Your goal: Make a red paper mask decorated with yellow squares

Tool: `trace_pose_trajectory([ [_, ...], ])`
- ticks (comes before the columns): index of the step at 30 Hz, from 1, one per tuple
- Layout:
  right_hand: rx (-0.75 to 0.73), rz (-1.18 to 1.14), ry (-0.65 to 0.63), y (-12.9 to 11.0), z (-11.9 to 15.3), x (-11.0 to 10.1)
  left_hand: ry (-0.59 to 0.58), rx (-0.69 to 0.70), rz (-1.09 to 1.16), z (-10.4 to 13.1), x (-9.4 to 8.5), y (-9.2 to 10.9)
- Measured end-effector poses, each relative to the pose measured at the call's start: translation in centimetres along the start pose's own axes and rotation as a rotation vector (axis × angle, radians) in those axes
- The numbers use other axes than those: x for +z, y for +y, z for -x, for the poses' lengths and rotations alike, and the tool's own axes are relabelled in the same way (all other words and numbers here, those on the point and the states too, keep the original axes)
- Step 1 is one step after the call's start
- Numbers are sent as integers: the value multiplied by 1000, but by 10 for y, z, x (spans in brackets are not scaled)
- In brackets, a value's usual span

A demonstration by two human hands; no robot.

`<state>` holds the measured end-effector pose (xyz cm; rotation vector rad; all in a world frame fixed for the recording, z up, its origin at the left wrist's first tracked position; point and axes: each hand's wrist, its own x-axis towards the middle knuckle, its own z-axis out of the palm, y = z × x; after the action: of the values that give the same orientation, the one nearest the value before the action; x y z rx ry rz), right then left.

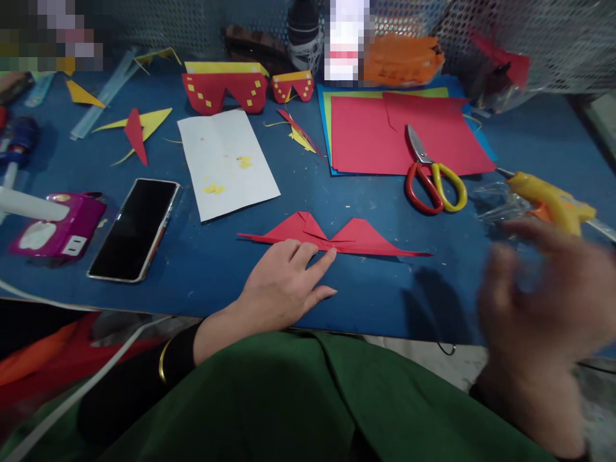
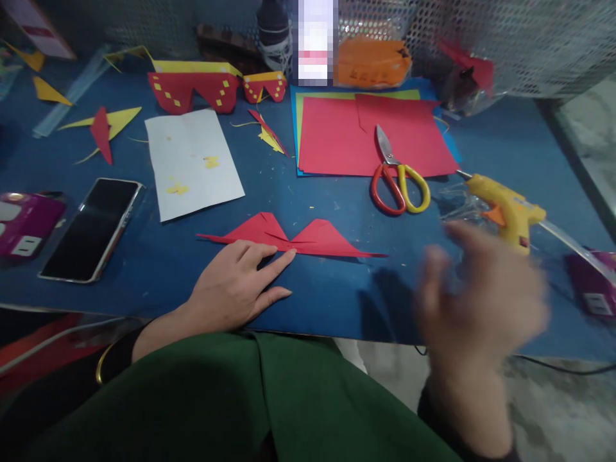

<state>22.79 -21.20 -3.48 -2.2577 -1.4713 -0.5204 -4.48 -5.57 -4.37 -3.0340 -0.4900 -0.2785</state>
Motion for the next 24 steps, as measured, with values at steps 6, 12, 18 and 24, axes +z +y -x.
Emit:
trace_pose_trajectory([
  [6,-596,-266,-247,-103,13,27,-8,-38,38,0,1,1],
  [12,-531,-165,-235,-100,21,30,-21,-44,56,2,2,2],
  [18,-517,-4,-246,-76,23,20,-19,-39,50,2,1,1],
  [24,-480,58,-255,-66,25,18,-11,-33,46,3,1,1],
])
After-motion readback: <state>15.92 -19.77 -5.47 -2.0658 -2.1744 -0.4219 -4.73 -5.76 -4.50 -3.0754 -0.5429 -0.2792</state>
